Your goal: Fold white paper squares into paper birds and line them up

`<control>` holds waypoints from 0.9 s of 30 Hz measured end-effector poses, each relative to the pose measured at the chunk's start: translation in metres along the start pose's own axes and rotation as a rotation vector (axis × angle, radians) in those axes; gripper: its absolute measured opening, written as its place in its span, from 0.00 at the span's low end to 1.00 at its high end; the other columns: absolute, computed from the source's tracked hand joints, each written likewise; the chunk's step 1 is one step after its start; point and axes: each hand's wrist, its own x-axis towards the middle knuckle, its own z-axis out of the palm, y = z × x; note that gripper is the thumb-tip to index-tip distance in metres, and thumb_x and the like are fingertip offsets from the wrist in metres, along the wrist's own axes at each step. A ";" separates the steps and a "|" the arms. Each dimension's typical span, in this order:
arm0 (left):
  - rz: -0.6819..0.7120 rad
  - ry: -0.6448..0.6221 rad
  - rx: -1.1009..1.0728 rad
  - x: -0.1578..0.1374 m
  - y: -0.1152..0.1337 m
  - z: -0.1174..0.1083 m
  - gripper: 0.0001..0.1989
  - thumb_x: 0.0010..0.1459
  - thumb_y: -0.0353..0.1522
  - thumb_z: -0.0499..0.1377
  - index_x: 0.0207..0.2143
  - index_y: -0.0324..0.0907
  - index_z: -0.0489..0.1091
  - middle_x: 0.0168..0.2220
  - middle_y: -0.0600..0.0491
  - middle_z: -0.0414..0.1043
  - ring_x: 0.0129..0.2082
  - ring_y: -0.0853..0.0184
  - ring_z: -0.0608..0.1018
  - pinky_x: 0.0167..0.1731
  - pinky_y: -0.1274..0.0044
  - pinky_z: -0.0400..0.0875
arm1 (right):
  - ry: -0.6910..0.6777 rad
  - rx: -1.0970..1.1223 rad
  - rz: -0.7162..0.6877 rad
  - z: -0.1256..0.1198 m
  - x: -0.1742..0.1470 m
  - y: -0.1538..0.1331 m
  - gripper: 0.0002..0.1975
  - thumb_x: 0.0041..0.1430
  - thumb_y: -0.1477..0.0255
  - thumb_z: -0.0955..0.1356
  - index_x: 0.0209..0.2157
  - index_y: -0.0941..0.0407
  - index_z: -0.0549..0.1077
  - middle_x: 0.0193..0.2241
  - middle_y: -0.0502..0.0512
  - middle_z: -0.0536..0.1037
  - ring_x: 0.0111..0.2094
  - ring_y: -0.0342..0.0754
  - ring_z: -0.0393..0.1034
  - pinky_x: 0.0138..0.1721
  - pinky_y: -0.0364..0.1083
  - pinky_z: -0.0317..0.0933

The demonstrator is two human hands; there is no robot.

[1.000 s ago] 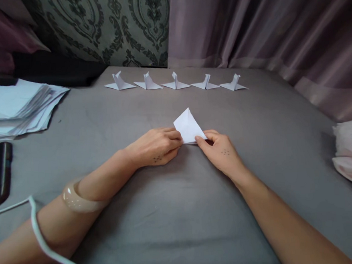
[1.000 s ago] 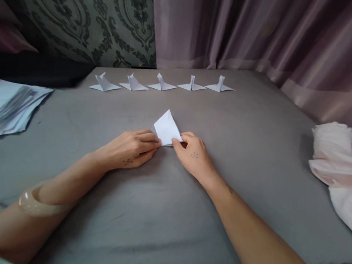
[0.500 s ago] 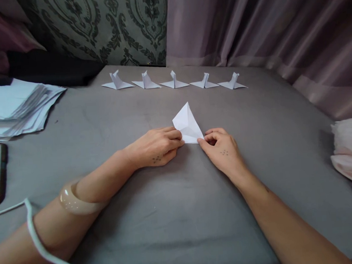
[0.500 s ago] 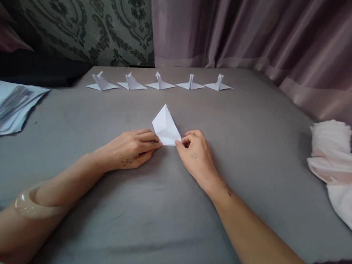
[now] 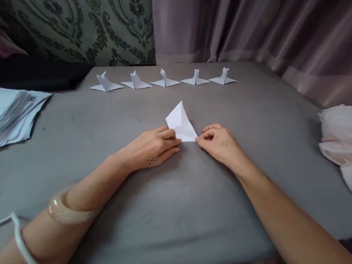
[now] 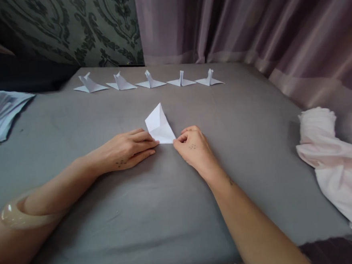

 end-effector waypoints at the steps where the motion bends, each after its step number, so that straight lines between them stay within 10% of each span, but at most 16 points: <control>1: 0.004 0.004 -0.010 0.000 0.000 0.000 0.18 0.68 0.34 0.47 0.50 0.38 0.73 0.41 0.44 0.73 0.41 0.62 0.75 0.42 0.71 0.72 | 0.008 -0.010 -0.004 -0.001 0.000 0.001 0.08 0.45 0.68 0.69 0.17 0.54 0.75 0.41 0.56 0.76 0.26 0.44 0.69 0.32 0.49 0.67; 11: 0.030 -0.038 -0.006 0.007 -0.001 0.001 0.19 0.68 0.35 0.48 0.53 0.39 0.72 0.39 0.45 0.70 0.40 0.62 0.72 0.42 0.71 0.71 | -0.047 0.125 0.339 -0.027 0.006 -0.003 0.10 0.49 0.62 0.69 0.27 0.55 0.74 0.17 0.47 0.69 0.17 0.41 0.58 0.20 0.42 0.53; 21: 0.060 -0.030 -0.047 0.022 -0.007 0.007 0.19 0.67 0.38 0.50 0.56 0.44 0.70 0.36 0.47 0.64 0.37 0.64 0.67 0.44 0.70 0.68 | -0.033 0.099 0.297 -0.024 0.008 -0.002 0.11 0.51 0.61 0.68 0.26 0.55 0.74 0.18 0.48 0.70 0.20 0.43 0.62 0.25 0.44 0.56; 27: 0.082 0.016 0.039 0.022 0.001 0.011 0.19 0.67 0.37 0.50 0.54 0.42 0.71 0.32 0.48 0.69 0.34 0.64 0.70 0.39 0.71 0.68 | -0.047 0.190 0.006 -0.010 0.009 0.004 0.09 0.54 0.65 0.67 0.32 0.56 0.76 0.30 0.52 0.79 0.30 0.45 0.70 0.35 0.45 0.62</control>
